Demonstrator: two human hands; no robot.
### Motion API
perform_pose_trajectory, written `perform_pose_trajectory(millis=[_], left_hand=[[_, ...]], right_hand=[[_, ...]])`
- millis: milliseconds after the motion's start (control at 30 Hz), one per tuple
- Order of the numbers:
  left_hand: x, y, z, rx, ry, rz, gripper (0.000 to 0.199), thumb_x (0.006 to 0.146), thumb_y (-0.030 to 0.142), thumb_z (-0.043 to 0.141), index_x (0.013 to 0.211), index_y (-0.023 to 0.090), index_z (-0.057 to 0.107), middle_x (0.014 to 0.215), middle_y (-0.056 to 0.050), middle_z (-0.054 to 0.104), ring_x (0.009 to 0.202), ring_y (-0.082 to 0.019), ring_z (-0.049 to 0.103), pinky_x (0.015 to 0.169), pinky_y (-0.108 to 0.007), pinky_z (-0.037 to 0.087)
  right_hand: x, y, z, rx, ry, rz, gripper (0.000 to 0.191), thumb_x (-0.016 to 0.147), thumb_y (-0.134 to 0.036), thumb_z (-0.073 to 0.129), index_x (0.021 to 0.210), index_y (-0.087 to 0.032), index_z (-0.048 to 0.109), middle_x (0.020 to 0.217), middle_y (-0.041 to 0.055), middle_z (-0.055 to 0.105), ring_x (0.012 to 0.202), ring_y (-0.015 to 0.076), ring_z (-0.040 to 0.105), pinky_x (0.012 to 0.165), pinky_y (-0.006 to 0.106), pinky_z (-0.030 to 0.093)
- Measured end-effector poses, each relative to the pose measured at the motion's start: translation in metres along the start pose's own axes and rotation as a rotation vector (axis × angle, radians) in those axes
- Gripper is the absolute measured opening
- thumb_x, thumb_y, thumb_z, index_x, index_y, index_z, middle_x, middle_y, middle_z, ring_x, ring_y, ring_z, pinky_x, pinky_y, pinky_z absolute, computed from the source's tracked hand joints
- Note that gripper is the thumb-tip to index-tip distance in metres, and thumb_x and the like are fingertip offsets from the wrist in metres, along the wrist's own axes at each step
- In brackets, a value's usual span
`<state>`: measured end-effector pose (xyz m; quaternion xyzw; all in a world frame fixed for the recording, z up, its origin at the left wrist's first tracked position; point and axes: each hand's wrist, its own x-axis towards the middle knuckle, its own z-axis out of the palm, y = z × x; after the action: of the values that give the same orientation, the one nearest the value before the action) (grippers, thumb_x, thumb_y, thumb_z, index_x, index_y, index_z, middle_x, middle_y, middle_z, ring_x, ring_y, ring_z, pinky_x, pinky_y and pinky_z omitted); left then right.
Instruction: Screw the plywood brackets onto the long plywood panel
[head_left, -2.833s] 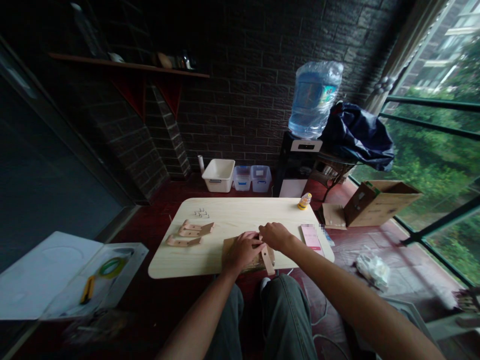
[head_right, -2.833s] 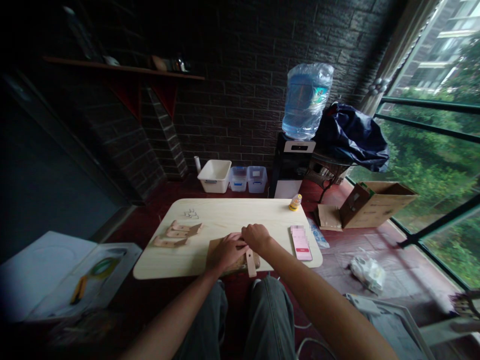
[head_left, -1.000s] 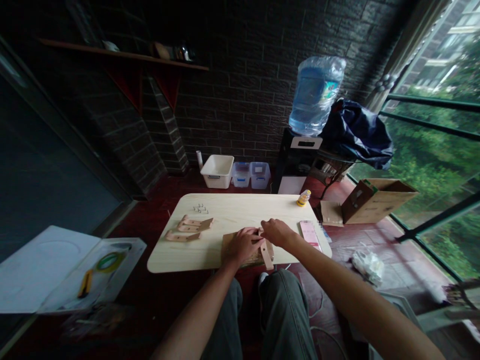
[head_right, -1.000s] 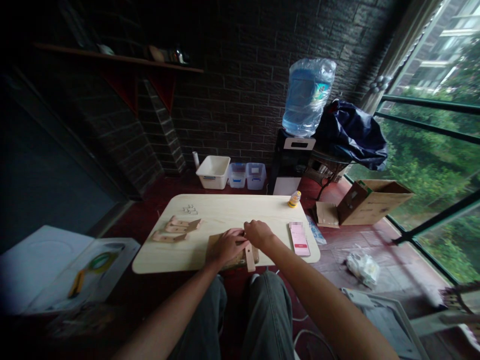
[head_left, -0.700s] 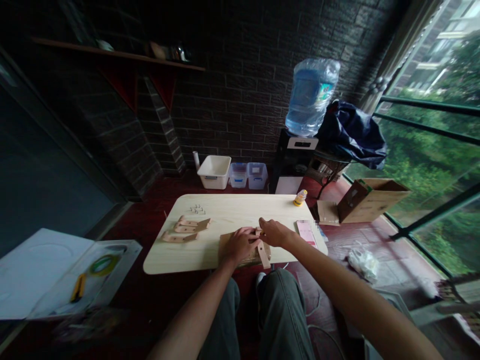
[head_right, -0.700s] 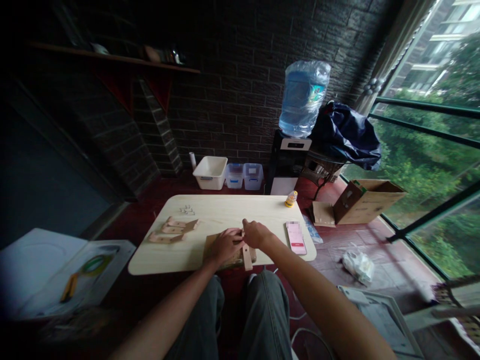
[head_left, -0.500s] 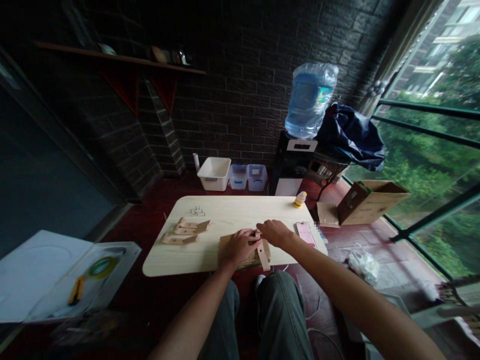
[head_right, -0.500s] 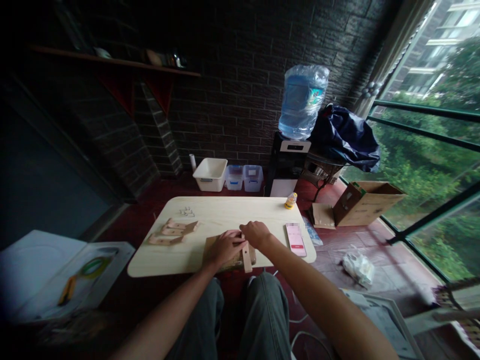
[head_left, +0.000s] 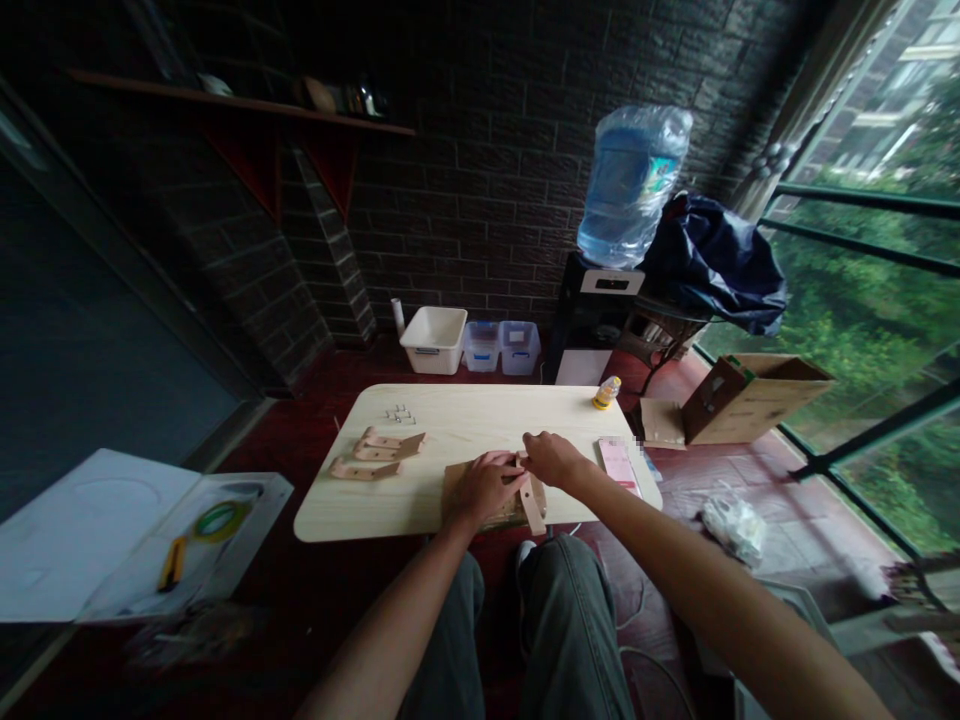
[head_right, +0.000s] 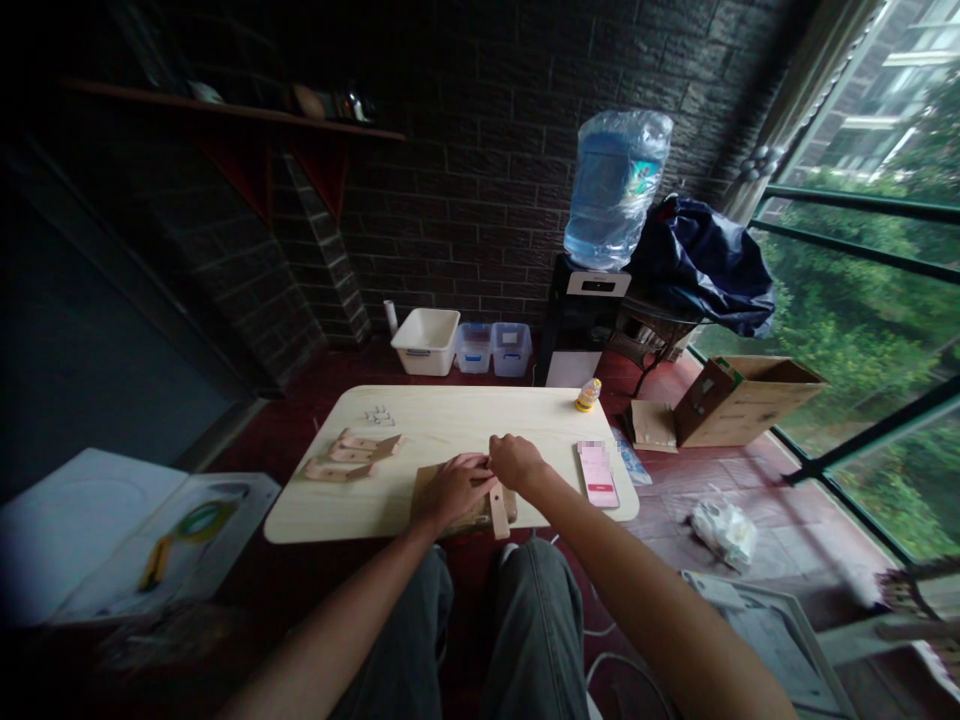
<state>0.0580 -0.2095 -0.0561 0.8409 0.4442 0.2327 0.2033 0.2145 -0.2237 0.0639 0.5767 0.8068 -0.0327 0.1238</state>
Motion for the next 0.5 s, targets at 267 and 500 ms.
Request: perform_pose_trajectory(millis=[267,500], left_hand=[[0.0015,-0.0014,0.0046,0.012,0.021,0.006,0.018,0.091,0.039,0.062,0.098,0.034,0.078,0.124,0.002,0.068,0.122,-0.022,0.053,0.106,-0.037,0.04],[-0.0012,-0.0032,0.0035,0.019,0.026,0.039,0.018,0.091,0.039,0.062,0.098,0.032,0.078,0.126,0.001,0.067,0.124,-0.022,0.052,0.107,-0.038,0.039]], right_hand=[[-0.0045,0.0044,-0.0059,-0.13,-0.031,-0.228,0.03,0.092,-0.014,0.054,0.121,-0.012,0.058,0.115,0.0168,0.069,0.1,0.0248,0.07,0.082,0.033,0.055],[-0.0038,0.0032,-0.0042,-0.078,-0.025,-0.18,0.026,0.097,-0.018,0.045,0.118,-0.013,0.061,0.112,0.0163,0.07,0.104,0.0242,0.069,0.084,0.033,0.053]])
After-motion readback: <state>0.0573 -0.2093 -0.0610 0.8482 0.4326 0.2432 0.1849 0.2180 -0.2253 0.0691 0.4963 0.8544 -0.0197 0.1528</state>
